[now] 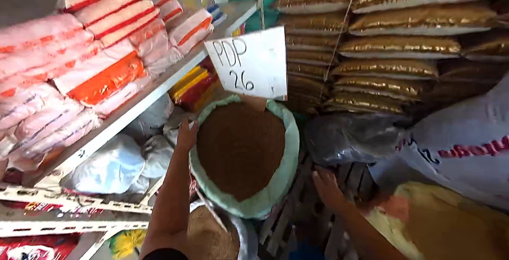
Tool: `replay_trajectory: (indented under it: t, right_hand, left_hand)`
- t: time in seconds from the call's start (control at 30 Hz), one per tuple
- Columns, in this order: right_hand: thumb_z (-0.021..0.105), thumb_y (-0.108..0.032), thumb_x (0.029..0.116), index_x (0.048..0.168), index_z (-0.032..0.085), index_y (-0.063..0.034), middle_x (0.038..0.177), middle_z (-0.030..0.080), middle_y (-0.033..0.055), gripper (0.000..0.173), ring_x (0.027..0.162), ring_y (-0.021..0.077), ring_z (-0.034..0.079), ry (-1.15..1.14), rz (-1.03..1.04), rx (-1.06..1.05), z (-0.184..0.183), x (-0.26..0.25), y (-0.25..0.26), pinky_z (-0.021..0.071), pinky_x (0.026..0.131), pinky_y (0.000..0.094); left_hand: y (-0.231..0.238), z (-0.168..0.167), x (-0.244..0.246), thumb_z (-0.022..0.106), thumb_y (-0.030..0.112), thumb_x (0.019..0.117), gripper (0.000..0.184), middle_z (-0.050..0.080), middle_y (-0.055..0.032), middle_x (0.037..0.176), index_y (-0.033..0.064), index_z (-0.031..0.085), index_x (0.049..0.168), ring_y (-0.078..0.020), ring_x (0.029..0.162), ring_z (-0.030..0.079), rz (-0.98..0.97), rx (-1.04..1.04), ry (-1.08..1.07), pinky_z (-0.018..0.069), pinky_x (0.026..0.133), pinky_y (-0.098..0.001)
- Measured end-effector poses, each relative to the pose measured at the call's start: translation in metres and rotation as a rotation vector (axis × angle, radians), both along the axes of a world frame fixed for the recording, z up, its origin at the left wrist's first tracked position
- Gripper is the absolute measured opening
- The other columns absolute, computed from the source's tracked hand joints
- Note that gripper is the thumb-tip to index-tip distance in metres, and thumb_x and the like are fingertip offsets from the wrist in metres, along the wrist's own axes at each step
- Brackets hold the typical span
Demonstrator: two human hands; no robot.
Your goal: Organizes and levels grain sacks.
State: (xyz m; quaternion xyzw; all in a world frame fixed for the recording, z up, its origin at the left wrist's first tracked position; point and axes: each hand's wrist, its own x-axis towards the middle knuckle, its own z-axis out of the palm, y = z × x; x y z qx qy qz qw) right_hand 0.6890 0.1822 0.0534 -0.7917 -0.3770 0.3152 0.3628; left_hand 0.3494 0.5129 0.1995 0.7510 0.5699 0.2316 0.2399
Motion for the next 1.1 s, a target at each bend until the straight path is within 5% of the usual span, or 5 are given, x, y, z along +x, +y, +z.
replay_trajectory:
  t: [0.2,0.37,0.57,0.9,1.1]
  right_hand:
    - [0.041,-0.041,0.1055,0.152,0.041,0.0062,0.155,0.035,0.0358,0.066,0.145,0.0507,0.034,0.01,0.12,0.183,0.038,0.085,0.076,0.0318,0.118,0.0594]
    - [0.039,-0.051,0.1013,0.15,0.044,0.0055,0.154,0.041,0.0306,0.075,0.145,0.0426,0.039,-0.073,0.285,0.445,0.092,0.106,0.138,0.0334,0.119,0.0553]
    - [0.058,-0.054,0.098,0.139,0.06,-0.0029,0.14,0.061,0.0204,0.066,0.137,0.0393,0.052,-0.294,0.272,0.812,0.166,0.079,0.198,0.0378,0.113,0.063]
    - [0.06,-0.021,0.1028,0.096,0.071,0.0002,0.088,0.072,0.0046,0.025,0.084,0.0031,0.068,-0.133,0.368,1.323,0.207,0.053,0.271,0.0581,0.079,0.0219]
    - [0.059,-0.018,0.1042,0.112,0.067,-0.0213,0.099,0.072,-0.0166,0.011,0.092,-0.0026,0.069,0.341,0.387,1.518,0.276,0.088,0.285,0.0608,0.083,0.0223]
  left_hand:
    - [-0.009,0.01,0.075,0.067,0.049,0.0966,0.08,0.015,-0.0287,0.168,0.0028,0.041,0.156,-0.0502,0.156,0.009,-0.062,-0.153,0.576,0.0133,0.118,-0.0759]
    - [-0.054,0.026,0.067,0.058,0.041,0.1045,0.055,0.052,-0.0209,0.151,0.0031,0.057,0.144,-0.0351,0.144,0.046,-0.218,-0.307,0.399,0.0339,0.121,-0.0551]
    - [-0.117,0.029,0.046,0.064,0.033,0.1016,0.054,0.056,-0.0224,0.147,0.0015,0.056,0.145,-0.0369,0.14,0.051,-0.221,-0.28,0.373,0.0376,0.119,-0.0559]
    - [-0.18,0.035,0.041,0.067,0.025,0.0992,0.046,0.067,-0.021,0.133,0.0003,0.063,0.137,-0.0357,0.125,0.064,-0.1,-0.123,0.177,0.0479,0.11,-0.0562]
    - [-0.204,0.063,0.095,0.066,0.032,0.0971,0.044,0.071,-0.0146,0.126,0.0023,0.069,0.129,-0.0265,0.116,0.069,0.171,0.329,0.118,0.0559,0.101,-0.0486]
